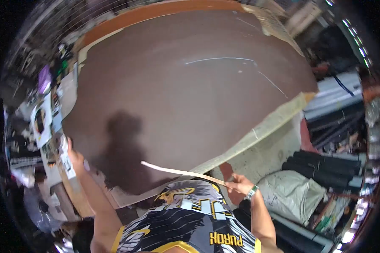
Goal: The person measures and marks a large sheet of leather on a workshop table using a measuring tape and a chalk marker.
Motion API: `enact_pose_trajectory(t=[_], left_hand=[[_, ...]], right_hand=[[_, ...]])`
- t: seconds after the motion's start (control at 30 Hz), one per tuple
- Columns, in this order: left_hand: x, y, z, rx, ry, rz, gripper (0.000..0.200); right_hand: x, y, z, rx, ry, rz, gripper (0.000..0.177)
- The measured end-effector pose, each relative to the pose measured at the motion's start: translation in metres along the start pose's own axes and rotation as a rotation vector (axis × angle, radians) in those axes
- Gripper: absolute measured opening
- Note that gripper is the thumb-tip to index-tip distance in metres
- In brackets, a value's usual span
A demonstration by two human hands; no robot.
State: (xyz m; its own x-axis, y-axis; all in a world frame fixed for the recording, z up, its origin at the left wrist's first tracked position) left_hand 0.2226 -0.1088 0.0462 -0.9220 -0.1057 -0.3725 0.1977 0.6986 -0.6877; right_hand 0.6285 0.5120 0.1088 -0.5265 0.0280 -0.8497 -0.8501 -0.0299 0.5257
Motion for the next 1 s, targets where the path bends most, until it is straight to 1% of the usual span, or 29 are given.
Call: enact_pose_trajectory(t=[0.07, 0.13, 0.17, 0.2, 0.27, 0.33, 0.37, 0.4, 0.43, 0.47, 0.53, 0.6, 0.63, 0.73, 0.83, 0.93, 0.97, 1.0], left_hand=[[0.042, -0.012, 0.041, -0.194, 0.601, 0.144, 0.067], [0.052, -0.019, 0.04, -0.029, -0.09, -0.079, 0.098], [0.06, -0.018, 0.037, 0.029, -0.239, -0.091, 0.096], [0.064, -0.016, 0.035, 0.065, -0.271, -0.081, 0.094], [0.076, -0.009, 0.028, 0.145, -0.267, -0.046, 0.09], [0.085, -0.011, 0.026, 0.241, -0.211, -0.006, 0.085], [0.098, -0.007, 0.025, 0.302, -0.15, 0.038, 0.083], [0.108, -0.004, 0.022, 0.353, -0.089, 0.082, 0.081], [0.116, -0.001, 0.017, 0.398, -0.031, 0.135, 0.079], [0.123, 0.001, 0.011, 0.442, 0.022, 0.183, 0.077], [0.126, -0.007, 0.004, 0.532, 0.111, 0.267, 0.073], [0.12, -0.018, 0.001, 0.625, 0.182, 0.299, 0.068], [0.115, -0.026, -0.001, 0.665, 0.181, 0.246, 0.066], [0.076, -0.06, -0.023, 0.777, 0.026, -0.118, 0.061], [0.056, -0.07, -0.035, 0.781, 0.036, -0.144, 0.061], [0.029, -0.075, -0.059, 0.853, 0.007, -0.27, 0.057], [0.021, -0.077, -0.061, 0.941, -0.075, -0.22, 0.055], [0.014, -0.082, -0.061, 1.029, -0.175, -0.174, 0.053]], right_hand=[[0.004, -0.024, 0.0, 0.061, -0.048, -0.047, 0.023], [0.004, -0.047, 0.005, 0.04, -0.177, -0.106, 0.022], [0.006, -0.061, 0.006, 0.127, -0.167, -0.126, 0.022], [0.007, -0.074, 0.008, 0.222, -0.17, -0.149, 0.021], [0.01, -0.091, 0.01, 0.338, -0.218, -0.174, 0.015], [0.021, -0.14, 0.016, 0.438, -0.305, -0.239, 0.013], [0.025, -0.168, 0.02, 0.518, 0.093, -0.354, 0.013], [0.018, -0.177, 0.029, 0.168, -0.17, -0.289, 0.02], [0.002, -0.149, 0.021, 0.209, -0.205, -0.361, 0.019], [0.007, -0.172, 0.035, 0.118, -0.091, -0.268, 0.023], [-0.015, -0.153, 0.026, 0.096, -0.317, -0.461, 0.03], [-0.013, -0.165, 0.031, 0.056, -0.307, -0.442, 0.034], [-0.01, -0.17, 0.032, 0.065, -0.262, -0.467, 0.034], [-0.004, -0.188, 0.033, 0.085, -0.268, -0.471, 0.031], [0.001, -0.183, 0.03, 0.139, -0.272, -0.429, 0.028], [-0.003, -0.157, 0.026, 0.044, -0.378, -0.446, 0.025], [0.001, -0.169, 0.029, 0.108, -0.376, -0.432, 0.025], [0.007, -0.175, 0.031, 0.11, -0.285, -0.444, 0.023]])
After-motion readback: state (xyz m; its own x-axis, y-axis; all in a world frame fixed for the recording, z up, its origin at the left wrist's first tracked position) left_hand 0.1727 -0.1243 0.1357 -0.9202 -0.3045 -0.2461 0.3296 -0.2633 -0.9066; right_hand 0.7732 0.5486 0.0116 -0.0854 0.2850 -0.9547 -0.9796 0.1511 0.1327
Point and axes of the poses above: each hand's wrist, its own x-axis towards the middle knuckle, its own z-axis out of the back of the hand, y = z × x, the point moved 6 cm from there along x, towards the middle knuckle, and after that the axes turned 1 degree about -x, right-handed, at the moved point
